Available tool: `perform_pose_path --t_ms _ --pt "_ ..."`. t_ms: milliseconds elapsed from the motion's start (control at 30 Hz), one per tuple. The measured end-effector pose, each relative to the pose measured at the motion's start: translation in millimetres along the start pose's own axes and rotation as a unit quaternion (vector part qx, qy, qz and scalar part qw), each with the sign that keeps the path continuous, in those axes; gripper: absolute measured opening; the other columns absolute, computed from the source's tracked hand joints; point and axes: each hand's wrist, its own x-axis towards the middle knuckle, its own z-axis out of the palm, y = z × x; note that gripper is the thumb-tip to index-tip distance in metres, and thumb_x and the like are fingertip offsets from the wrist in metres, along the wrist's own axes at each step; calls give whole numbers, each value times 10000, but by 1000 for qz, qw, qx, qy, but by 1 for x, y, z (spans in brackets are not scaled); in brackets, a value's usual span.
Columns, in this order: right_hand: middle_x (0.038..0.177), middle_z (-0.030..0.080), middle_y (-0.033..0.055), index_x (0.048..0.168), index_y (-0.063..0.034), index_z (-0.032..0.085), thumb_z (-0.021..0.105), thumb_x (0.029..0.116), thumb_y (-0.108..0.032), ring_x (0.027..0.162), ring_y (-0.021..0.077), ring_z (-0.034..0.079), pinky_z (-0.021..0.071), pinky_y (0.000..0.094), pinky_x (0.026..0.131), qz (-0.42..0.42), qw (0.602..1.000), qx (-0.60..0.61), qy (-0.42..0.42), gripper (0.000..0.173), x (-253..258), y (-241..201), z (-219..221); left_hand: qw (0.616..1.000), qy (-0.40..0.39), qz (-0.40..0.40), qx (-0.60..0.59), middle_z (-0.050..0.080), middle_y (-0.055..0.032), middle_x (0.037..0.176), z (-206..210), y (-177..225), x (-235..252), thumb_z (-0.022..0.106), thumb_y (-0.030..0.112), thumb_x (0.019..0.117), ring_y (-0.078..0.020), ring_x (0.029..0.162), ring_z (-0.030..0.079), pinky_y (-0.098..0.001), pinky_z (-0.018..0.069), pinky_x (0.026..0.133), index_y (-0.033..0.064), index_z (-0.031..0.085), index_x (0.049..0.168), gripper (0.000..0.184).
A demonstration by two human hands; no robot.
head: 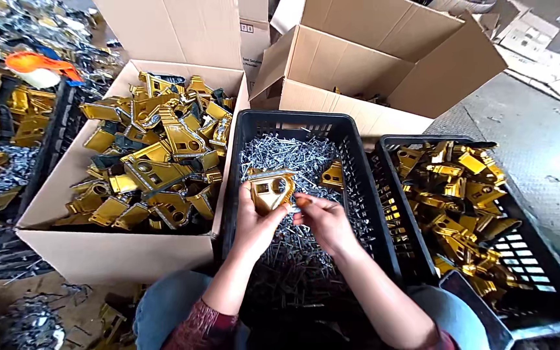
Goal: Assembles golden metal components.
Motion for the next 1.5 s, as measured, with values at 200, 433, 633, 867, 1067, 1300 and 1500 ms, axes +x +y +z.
perform_pose_path --t_ms 200,433,633,867,1067,1300,1500 --pt "847 733 54 906 -26 731 662 919 53 720 134 721 646 316 738 -88 993 -17 -71 105 -32 -33 -32 961 -114 -146 -205 631 -97 1073 24 0 -11 582 65 972 -166 868 672 -299 592 747 132 367 1462 539" --pt "760 735 29 886 -28 734 712 900 25 622 83 681 601 250 608 -190 981 -34 -10 59 -28 -2 -38 945 -214 -141 -205 617 -103 1193 24 -20 -15 834 183 805 -193 993 679 -346 595 863 135 193 1527 967" --pt "900 660 62 848 -82 673 705 929 -258 915 153 622 527 280 811 -528 758 -378 57 196 -11 17 -49 942 -257 -143 -160 634 -109 1159 29 -22 -21 709 -78 741 -190 997 690 -358 605 851 45 224 1478 891" --pt "1284 645 180 1483 1 360 637 979 -305 1121 199 685 597 401 948 -369 883 -286 -33 651 -2 40 -48 937 -238 -209 -148 619 -101 1040 22 -29 -21 676 -80 737 -163 762 664 -289 573 642 131 136 1508 965" --pt "1264 647 135 1453 -9 335 719 931 -169 1108 210 691 612 396 939 -191 959 -180 -104 667 4 34 -57 971 -149 -185 -3 588 -150 1236 30 -41 -28 767 -26 715 -169 943 688 -308 604 776 72 110 1565 1079" --pt "1054 718 103 1175 -10 688 696 941 -154 915 159 680 567 396 860 114 859 -427 -257 275 38 10 -97 953 -91 -78 278 409 -272 1520 15 -27 -10 840 541 740 -411 1392 427 -587 401 1110 31 318 1563 1100" --pt "1358 631 220 1405 -72 611 797 875 -421 1310 439 550 398 680 1092 94 753 -636 -142 661 90 59 -53 995 74 -26 64 459 -144 1510 -10 2 9 617 315 977 -261 1386 452 -459 428 1094 84 485 1452 544"
